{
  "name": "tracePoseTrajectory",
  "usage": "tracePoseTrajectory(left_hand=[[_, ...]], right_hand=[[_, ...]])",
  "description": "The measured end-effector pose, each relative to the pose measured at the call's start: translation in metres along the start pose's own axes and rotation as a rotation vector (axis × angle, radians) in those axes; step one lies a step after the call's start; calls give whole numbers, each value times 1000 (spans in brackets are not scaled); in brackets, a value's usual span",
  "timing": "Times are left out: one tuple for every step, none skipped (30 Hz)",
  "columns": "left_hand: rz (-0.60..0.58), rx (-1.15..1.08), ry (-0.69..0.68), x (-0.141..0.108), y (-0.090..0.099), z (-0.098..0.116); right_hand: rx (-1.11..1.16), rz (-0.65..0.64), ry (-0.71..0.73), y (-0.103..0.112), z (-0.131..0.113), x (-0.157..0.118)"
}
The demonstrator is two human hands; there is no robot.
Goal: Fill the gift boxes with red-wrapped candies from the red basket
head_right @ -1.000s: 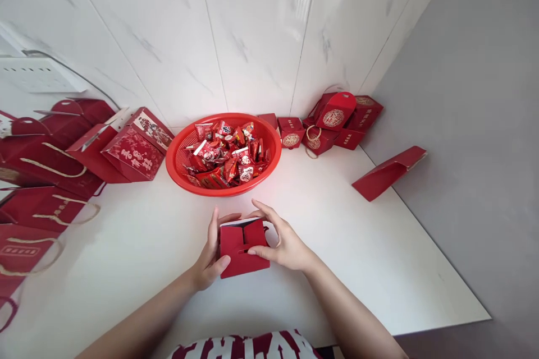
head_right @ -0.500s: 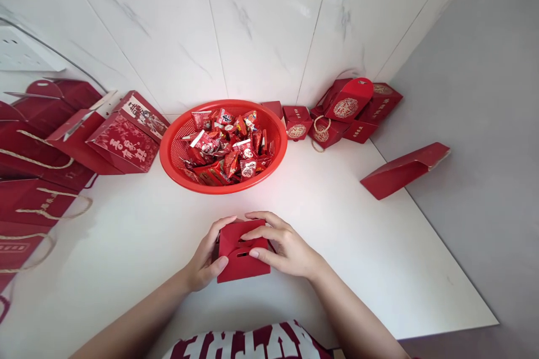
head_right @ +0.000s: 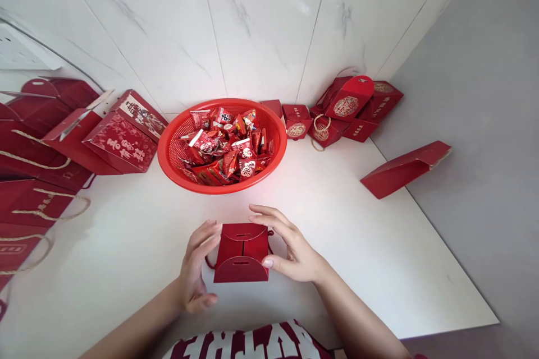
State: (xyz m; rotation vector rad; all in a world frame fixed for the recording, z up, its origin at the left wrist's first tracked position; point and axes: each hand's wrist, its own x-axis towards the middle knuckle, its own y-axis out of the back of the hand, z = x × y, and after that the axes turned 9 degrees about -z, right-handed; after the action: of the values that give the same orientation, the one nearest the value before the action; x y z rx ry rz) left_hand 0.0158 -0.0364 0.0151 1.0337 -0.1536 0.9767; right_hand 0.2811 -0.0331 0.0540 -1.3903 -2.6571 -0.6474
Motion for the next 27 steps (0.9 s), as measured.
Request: tracePoseTrajectory(left_hand=[[-12,51,-48,-1,0,2],[-23,102,-97,-1,0,3],[-24,152,-137,1,1,4],[-21,196,-134,3,2,5],[-2,231,-89,5,3,6],[35,254,-15,8,5,5],[84,266,76,11,7,5],[133,272,162,13,9,4],[168,278,222,15,11,3],[182,284,246,16,13,1],[168,287,232,16,14,1],[126,281,192,15,15,0],[69,262,140,15,15,0],[6,234,95,14,14,1],[-54,205,65,13,13,2],[-103,182,51,13,11,3],[-138,167,52,14,8,4],[-159,157,65,14,7,5],[-169,146,76,15,5,5],[-176,128,80,16,5,3],[-179,101,73,17,5,1],[-183,68,63,17,7,-1],[-195,34,50,18,9,-5],[-213,3,37,18,11,-8],[-232,-20,25,18,14,-11],[-249,-35,15,18,17,-14],[-262,-44,7,19,19,-16]], right_hand=[[-16,-8,3,1,0,0],[-33,-19,8,1,1,1],[-52,-28,15,1,2,1],[-75,-31,26,1,3,2],[-104,-24,39,1,4,3],[-139,-9,54,0,5,3],[-178,11,71,0,6,4],[-217,32,89,-2,6,4],[-249,51,109,-3,6,4],[-271,66,127,-4,6,4],[-286,77,142,-5,6,3],[-301,86,156,-7,5,3],[-319,96,167,-8,5,3],[-344,104,174,-9,5,3],[-374,109,178,-10,5,3],[-403,108,178,-11,6,3],[-428,102,175,-11,7,4],[-444,93,170,-12,9,4],[-453,85,164,-12,10,4],[-455,80,160,-12,11,4],[-454,78,157,-12,13,4],[-453,77,155,-12,13,4],[-453,77,155,-12,14,4],[-457,80,160,-12,15,4],[-466,82,168,-12,15,4],[-478,84,182,-12,15,4],[-490,86,195,-12,15,4]])
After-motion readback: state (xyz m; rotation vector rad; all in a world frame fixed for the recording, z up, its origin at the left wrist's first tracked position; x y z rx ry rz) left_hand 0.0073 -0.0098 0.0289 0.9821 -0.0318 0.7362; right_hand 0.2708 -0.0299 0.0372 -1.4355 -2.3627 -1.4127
